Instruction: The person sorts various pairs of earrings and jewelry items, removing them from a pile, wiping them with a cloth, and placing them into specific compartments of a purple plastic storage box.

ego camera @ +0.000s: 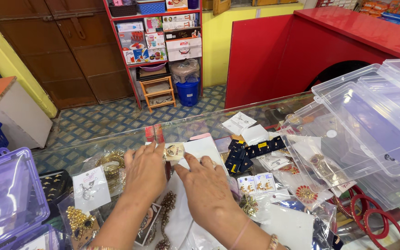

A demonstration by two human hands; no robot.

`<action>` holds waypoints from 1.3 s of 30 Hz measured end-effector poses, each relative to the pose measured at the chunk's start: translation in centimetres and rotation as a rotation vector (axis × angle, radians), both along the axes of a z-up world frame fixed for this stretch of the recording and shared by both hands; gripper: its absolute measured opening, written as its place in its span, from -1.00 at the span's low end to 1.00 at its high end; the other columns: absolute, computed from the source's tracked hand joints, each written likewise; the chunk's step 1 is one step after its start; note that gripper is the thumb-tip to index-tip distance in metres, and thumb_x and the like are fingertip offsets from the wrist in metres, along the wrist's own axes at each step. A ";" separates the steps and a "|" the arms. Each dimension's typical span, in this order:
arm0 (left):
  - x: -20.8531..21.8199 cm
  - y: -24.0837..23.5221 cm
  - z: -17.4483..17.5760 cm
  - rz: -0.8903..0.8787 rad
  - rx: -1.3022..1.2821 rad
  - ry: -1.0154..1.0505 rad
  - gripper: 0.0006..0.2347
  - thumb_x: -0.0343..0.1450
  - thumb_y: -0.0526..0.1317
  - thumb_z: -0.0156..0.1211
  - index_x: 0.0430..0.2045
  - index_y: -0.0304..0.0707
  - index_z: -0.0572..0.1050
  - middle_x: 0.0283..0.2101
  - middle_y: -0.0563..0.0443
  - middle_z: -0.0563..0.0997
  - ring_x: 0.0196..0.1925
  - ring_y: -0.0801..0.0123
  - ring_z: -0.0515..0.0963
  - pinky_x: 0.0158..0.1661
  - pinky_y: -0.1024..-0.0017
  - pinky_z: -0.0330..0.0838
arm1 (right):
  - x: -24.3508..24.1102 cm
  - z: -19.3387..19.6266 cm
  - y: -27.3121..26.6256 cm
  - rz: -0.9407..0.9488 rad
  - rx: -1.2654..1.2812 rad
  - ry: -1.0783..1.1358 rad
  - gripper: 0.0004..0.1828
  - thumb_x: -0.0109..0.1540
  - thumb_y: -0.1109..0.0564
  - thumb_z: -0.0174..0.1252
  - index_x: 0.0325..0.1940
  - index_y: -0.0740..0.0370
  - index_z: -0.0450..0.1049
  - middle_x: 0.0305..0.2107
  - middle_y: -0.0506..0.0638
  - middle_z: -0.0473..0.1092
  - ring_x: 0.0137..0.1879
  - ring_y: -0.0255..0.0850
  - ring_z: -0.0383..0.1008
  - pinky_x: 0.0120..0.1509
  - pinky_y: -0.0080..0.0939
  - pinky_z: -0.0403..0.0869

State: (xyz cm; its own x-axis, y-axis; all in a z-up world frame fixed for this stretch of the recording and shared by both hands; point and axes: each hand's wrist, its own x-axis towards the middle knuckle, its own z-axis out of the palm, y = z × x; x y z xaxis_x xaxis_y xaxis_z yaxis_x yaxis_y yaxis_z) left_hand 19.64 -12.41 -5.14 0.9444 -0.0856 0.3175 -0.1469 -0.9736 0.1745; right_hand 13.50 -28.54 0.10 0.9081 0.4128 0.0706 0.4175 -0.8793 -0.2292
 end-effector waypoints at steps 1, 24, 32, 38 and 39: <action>0.6 0.2 -0.4 -0.020 0.011 0.018 -0.48 0.25 -0.42 0.19 0.18 -0.29 0.42 0.26 -0.20 0.45 0.33 0.15 0.38 0.29 0.07 0.03 | 0.3 0.1 0.2 0.000 0.003 0.007 -0.19 0.00 0.43 0.15 0.37 0.19 0.30 0.37 0.18 0.14 0.32 0.13 0.23 0.25 0.11 0.28; 1.7 0.8 0.7 -0.021 0.244 0.212 -0.64 0.41 -0.06 0.29 0.06 -0.19 0.52 -0.03 -0.20 0.58 0.20 0.07 0.45 0.35 0.06 0.00 | 1.7 -1.8 1.6 0.022 0.026 0.006 -0.28 0.06 0.40 0.12 0.34 0.29 0.30 0.35 0.41 0.10 0.37 0.24 0.20 0.31 0.16 0.28; 0.4 1.4 1.8 0.088 -0.027 0.165 -0.70 0.47 -0.20 -0.02 0.07 -0.13 0.49 -0.07 -0.20 0.64 0.07 0.05 0.57 0.28 0.08 0.13 | 1.7 -1.1 -0.1 -0.008 0.278 -0.046 -0.28 0.00 0.46 0.06 0.29 0.31 0.36 0.22 0.36 0.25 0.26 0.24 0.30 0.35 0.06 0.31; -2.8 2.1 3.8 0.298 -0.942 0.270 -0.61 0.60 -0.07 -0.16 0.31 -0.07 0.42 0.05 -0.29 0.67 0.04 -0.20 0.57 0.05 -0.02 0.36 | 1.3 0.9 -0.3 -0.128 0.903 -0.130 -0.68 0.27 0.24 0.04 0.13 0.25 0.39 0.08 0.18 0.36 0.23 0.10 0.39 0.29 -0.04 0.35; -3.1 2.3 3.6 0.351 -1.196 0.342 -0.59 0.61 -0.07 -0.16 0.35 -0.08 0.42 0.08 -0.31 0.68 0.04 -0.28 0.56 0.01 -0.08 0.40 | 1.1 1.3 0.0 -0.142 0.960 -0.155 -0.70 0.28 0.22 0.04 0.11 0.25 0.39 0.05 0.17 0.38 0.22 0.07 0.42 0.30 -0.06 0.36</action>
State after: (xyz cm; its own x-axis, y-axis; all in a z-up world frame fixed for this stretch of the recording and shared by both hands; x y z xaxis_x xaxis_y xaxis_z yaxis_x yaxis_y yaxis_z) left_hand 16.51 -10.12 -1.57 0.9062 0.3505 -0.2364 0.3082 -0.1649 0.9369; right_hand 14.56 -28.51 1.38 0.8973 0.0053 0.4413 0.4078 -0.3922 -0.8245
